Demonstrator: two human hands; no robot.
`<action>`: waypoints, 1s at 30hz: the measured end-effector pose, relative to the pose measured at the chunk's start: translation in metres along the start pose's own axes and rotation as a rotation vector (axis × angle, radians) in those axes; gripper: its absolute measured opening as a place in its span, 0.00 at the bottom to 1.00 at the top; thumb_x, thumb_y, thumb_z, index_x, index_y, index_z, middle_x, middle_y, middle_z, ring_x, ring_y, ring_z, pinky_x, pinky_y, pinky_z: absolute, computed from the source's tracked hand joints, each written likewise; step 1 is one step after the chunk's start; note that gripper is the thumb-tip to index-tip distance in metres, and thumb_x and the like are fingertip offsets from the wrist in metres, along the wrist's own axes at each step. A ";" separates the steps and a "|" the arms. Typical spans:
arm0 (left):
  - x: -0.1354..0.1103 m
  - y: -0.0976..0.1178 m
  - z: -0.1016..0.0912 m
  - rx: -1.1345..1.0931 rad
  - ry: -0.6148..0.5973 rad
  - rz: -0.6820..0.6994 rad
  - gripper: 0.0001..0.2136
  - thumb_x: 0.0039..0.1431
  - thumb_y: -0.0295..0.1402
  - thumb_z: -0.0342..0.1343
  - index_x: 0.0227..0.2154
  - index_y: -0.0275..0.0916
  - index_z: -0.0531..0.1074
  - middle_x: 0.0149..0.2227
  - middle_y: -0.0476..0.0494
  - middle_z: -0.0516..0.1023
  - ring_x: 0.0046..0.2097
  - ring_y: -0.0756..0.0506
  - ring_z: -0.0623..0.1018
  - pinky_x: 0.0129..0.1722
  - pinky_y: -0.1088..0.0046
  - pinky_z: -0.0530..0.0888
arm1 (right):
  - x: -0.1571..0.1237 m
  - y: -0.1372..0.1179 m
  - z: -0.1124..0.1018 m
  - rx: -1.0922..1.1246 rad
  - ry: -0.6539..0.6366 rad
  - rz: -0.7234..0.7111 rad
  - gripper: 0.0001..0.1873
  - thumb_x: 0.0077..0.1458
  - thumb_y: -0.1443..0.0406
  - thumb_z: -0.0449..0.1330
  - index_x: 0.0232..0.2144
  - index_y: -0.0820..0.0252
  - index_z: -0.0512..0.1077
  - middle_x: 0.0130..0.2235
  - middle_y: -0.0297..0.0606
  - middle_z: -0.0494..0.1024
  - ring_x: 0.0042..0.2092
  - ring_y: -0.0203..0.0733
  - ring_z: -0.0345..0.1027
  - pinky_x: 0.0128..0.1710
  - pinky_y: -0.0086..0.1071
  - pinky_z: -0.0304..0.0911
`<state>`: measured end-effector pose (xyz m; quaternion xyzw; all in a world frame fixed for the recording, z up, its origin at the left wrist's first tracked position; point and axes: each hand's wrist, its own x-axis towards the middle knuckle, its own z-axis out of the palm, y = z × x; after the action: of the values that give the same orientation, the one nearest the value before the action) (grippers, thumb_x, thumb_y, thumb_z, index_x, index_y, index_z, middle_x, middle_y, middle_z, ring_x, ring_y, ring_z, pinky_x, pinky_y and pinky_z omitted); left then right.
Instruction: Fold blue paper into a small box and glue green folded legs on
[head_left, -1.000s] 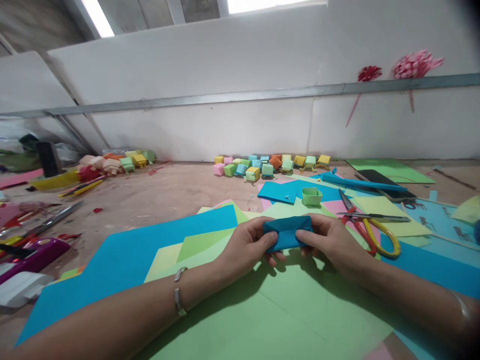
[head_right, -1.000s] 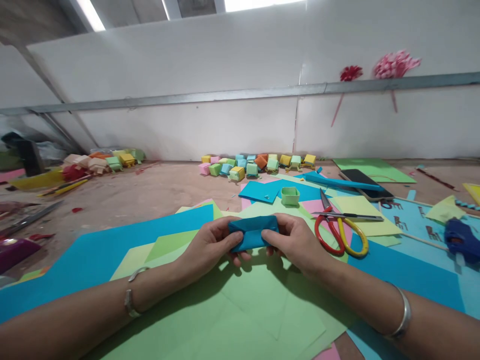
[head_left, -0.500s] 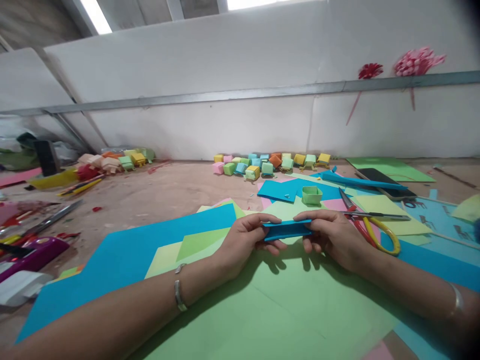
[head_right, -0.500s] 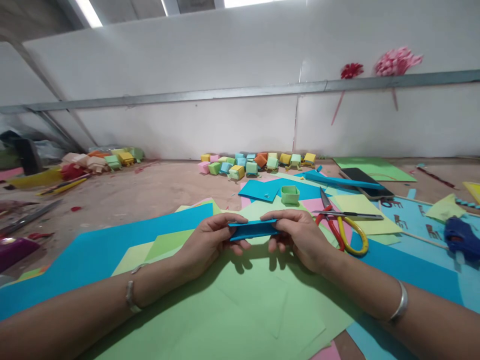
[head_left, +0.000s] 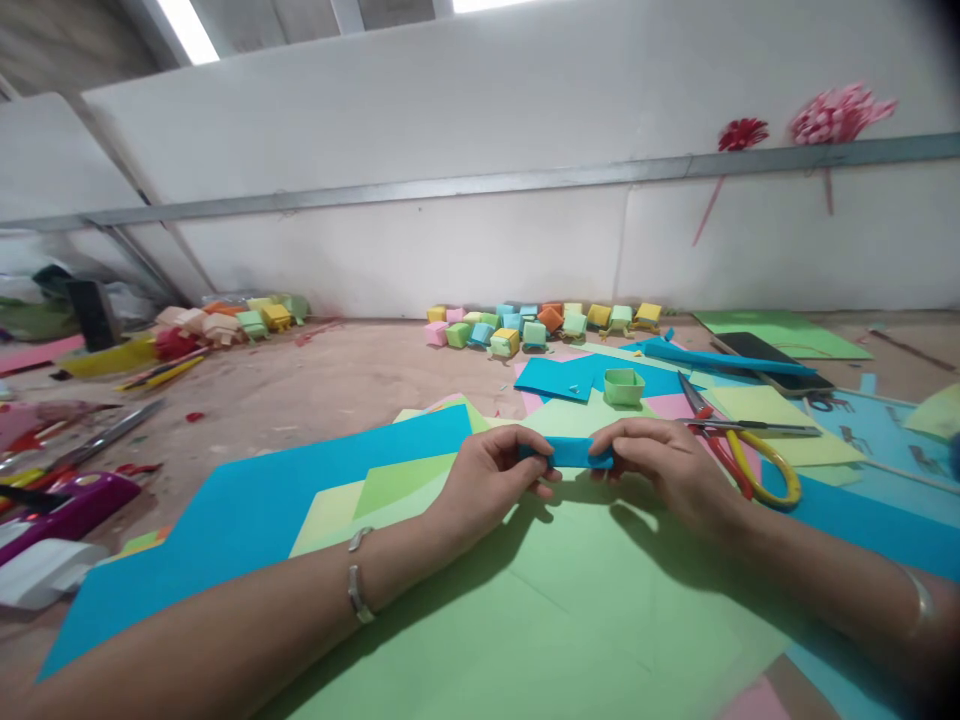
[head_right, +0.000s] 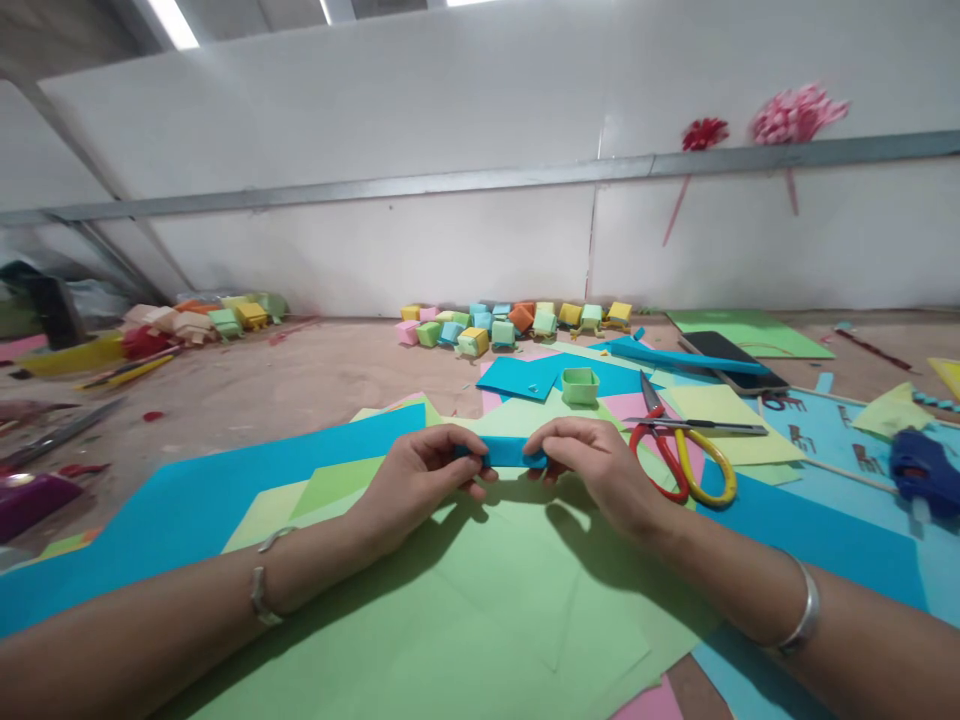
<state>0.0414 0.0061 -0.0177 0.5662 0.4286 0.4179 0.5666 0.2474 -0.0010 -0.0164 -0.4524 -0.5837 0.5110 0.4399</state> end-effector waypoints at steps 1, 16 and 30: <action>0.000 0.000 0.000 0.024 0.011 0.043 0.03 0.50 0.28 0.61 0.29 0.35 0.73 0.25 0.46 0.79 0.26 0.49 0.79 0.26 0.75 0.76 | 0.000 0.001 0.000 -0.048 0.015 -0.023 0.07 0.51 0.62 0.60 0.30 0.59 0.73 0.29 0.37 0.77 0.31 0.40 0.73 0.33 0.34 0.68; -0.024 -0.004 0.010 0.061 -0.246 0.303 0.20 0.59 0.49 0.56 0.49 0.43 0.75 0.54 0.37 0.74 0.58 0.36 0.71 0.59 0.55 0.66 | -0.025 -0.008 0.035 -0.217 -0.140 -0.069 0.07 0.51 0.62 0.61 0.28 0.59 0.68 0.29 0.35 0.74 0.31 0.39 0.68 0.29 0.31 0.65; -0.017 -0.011 0.001 0.458 -0.189 0.475 0.19 0.63 0.28 0.49 0.57 0.43 0.68 0.55 0.40 0.75 0.56 0.38 0.74 0.57 0.58 0.68 | -0.031 -0.022 0.021 -0.817 0.241 -1.101 0.13 0.57 0.75 0.57 0.44 0.58 0.70 0.39 0.43 0.74 0.41 0.41 0.71 0.39 0.34 0.70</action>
<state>0.0374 -0.0104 -0.0286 0.7991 0.3132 0.3765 0.3488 0.2314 -0.0366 0.0019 -0.2735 -0.8208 -0.1008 0.4913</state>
